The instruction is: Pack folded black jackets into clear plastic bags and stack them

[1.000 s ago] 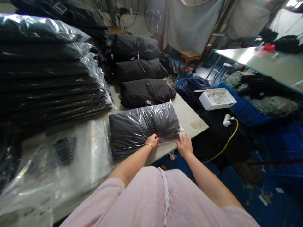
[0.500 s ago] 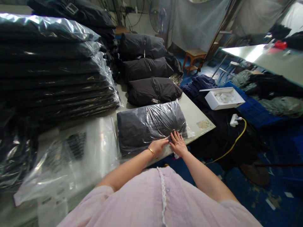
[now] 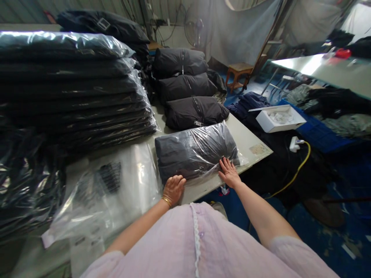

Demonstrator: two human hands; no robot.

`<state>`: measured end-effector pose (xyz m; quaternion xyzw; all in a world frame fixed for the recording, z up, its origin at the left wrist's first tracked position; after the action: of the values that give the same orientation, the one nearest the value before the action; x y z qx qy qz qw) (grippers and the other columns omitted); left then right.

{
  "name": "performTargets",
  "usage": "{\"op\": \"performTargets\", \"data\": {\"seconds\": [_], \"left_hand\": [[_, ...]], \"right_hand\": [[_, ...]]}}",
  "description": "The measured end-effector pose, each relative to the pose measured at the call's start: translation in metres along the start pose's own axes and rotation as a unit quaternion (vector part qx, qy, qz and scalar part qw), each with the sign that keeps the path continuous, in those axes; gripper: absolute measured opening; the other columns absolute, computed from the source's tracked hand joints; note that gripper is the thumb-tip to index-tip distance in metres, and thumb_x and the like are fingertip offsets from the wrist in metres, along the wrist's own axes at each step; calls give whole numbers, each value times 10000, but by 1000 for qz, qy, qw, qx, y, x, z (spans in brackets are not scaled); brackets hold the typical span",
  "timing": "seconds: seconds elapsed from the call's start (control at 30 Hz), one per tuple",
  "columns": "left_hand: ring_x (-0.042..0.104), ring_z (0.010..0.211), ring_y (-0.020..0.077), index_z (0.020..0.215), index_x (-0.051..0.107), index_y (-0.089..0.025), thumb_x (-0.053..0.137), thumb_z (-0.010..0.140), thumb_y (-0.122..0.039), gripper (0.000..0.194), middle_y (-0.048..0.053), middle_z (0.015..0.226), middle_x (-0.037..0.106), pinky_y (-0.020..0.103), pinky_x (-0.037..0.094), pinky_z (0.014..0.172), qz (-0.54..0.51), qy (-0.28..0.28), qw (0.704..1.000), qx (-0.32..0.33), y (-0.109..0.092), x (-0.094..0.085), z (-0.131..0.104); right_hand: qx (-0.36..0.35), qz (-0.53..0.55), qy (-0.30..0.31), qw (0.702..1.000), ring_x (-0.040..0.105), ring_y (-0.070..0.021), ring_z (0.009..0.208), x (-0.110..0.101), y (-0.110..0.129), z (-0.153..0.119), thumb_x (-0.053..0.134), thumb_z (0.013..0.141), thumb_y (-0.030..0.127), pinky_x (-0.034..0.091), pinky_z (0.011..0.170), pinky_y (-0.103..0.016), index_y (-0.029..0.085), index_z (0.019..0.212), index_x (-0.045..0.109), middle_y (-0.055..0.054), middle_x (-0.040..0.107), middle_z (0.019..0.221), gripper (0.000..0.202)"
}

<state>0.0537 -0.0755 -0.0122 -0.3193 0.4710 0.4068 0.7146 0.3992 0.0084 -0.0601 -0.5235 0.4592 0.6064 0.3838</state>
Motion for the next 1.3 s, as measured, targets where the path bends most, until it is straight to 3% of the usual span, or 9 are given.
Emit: {"op": "performTargets", "data": {"seconds": [0.17,0.4,0.5,0.6,0.7,0.8,0.9,1.0,1.3], "left_hand": [[536,1183,210,1027,687,-270,509,888,-145,258,36,1244,642,383,369,1051,7,-1,998,55,5,0,2],[543,1236,206,1020,702,-264,450,924,-158,291,37,1273,647,406,390,1092,-97,36,995,-12,5,-6,-5],[491,1306,183,1036,680,-244,422,951,-187,278,40,1359,594,409,356,1137,-154,34,987,19,6,-12,-1],[566,1219,148,1049,657,-215,364,975,-202,303,57,1283,647,353,411,1089,-203,44,977,44,10,-15,5],[649,1054,151,1042,655,-204,340,982,-237,322,56,1104,721,303,469,975,-215,80,973,-16,17,-15,10],[676,901,167,992,656,-228,365,974,-307,301,25,936,738,275,472,847,-196,140,961,-136,24,-14,17],[677,836,153,964,631,-262,423,945,-358,231,-25,872,739,234,449,753,-250,179,916,-256,33,-15,27],[679,834,139,921,621,-260,454,917,-338,185,-42,849,748,215,439,718,-318,202,874,-308,38,-17,38],[655,818,153,966,629,-280,385,966,-346,252,-9,866,725,239,353,654,-137,224,938,-226,26,-33,30]], "right_hand": [[9,-4,16,1000,18,-243,1490,1,-1,1,344,973,470,164,1186,-479,266,1557,45,-24,-25,1626,687],[26,-19,33,999,0,-245,1491,-2,2,0,345,973,474,166,1183,-478,265,1557,46,-25,-43,1626,688],[28,-19,39,999,1,-234,1491,-1,2,0,345,972,469,163,1186,-468,268,1556,49,-17,-42,1627,685],[32,-16,41,999,1,-230,1491,0,2,0,353,966,475,148,1190,-464,262,1557,61,-15,-39,1627,692],[38,-12,40,998,5,-230,1491,0,1,1,351,966,480,147,1190,-467,267,1557,59,-13,-32,1627,692],[38,-9,45,998,15,-227,1491,1,-1,1,337,972,479,149,1191,-462,264,1556,79,-13,-12,1628,674],[28,-15,50,998,23,-221,1491,1,-4,1,342,973,471,150,1192,-452,270,1555,96,-8,7,1628,663],[26,-24,49,998,32,-221,1491,2,-4,1,356,971,459,160,1190,-453,286,1554,89,-4,12,1627,664],[37,-16,36,999,29,-217,1491,2,0,0,344,971,453,135,1194,-452,282,1554,89,-2,19,1627,659]]}}
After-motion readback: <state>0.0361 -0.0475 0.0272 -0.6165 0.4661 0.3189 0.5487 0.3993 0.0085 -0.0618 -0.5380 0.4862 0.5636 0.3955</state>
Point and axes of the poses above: each hand's wrist, its own z-axis towards the middle knuckle, its own x-axis out of the palm, y = z × x, the point moved 3 cm from there along z, towards the middle knuckle
